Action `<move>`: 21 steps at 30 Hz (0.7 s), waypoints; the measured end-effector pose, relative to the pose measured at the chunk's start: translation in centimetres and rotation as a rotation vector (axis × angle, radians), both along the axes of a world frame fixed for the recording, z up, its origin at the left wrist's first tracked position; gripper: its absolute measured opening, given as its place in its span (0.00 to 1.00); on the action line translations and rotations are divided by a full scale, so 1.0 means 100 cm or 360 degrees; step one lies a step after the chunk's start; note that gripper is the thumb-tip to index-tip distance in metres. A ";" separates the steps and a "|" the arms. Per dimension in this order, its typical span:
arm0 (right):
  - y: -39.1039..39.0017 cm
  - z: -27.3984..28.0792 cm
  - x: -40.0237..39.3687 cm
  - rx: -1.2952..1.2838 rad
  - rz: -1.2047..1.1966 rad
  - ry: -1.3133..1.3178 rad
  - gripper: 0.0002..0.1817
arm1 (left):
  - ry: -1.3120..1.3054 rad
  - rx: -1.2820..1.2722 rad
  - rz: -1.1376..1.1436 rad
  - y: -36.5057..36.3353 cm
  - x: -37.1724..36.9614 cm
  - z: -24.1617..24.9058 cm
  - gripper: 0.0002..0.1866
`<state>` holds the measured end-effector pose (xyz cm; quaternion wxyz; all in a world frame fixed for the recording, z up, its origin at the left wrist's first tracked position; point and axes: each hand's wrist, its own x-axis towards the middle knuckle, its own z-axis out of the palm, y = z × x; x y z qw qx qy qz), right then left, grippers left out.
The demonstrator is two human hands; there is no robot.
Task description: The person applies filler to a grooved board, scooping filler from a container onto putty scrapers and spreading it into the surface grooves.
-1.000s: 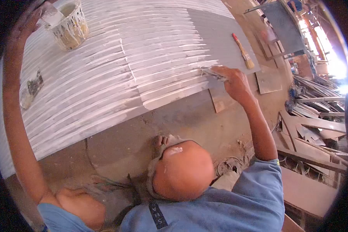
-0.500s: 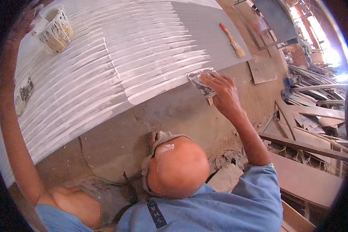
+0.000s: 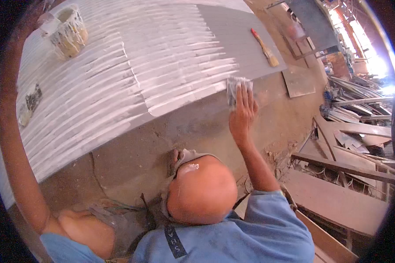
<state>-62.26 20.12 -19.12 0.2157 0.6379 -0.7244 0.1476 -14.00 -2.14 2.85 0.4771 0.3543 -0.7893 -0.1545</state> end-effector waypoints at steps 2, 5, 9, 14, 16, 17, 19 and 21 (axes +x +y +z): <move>0.031 0.003 0.009 0.0102 0.0074 -0.0076 0.38 | 0.0011 -0.0013 -0.0006 0.002 0.005 0.004 0.18; 0.028 0.028 -0.017 0.0151 0.0179 -0.0167 0.37 | 0.0067 -0.0043 -0.0023 -0.005 0.017 0.009 0.18; -0.026 0.094 -0.026 0.0516 -0.0199 -0.0077 0.29 | 0.0237 -0.0075 -0.0155 -0.024 0.040 0.010 0.18; -0.043 0.103 0.003 0.0722 -0.0219 -0.0082 0.22 | 0.0390 0.0002 -0.0123 0.002 0.060 0.018 0.17; -0.038 0.112 0.042 0.0811 -0.0266 -0.0124 0.21 | 0.0363 -0.0005 -0.0088 0.009 0.072 0.019 0.17; -0.036 0.116 0.065 0.0852 -0.0167 -0.0115 0.21 | 0.0355 -0.0002 -0.0080 0.011 0.078 0.016 0.17; -0.033 0.118 0.099 0.0894 -0.0070 -0.0096 0.20 | 0.0363 -0.0024 -0.0051 0.021 0.082 0.015 0.17; -0.033 0.116 0.128 0.0975 -0.0104 -0.0144 0.20 | 0.0363 -0.0036 -0.0030 0.027 0.094 0.013 0.18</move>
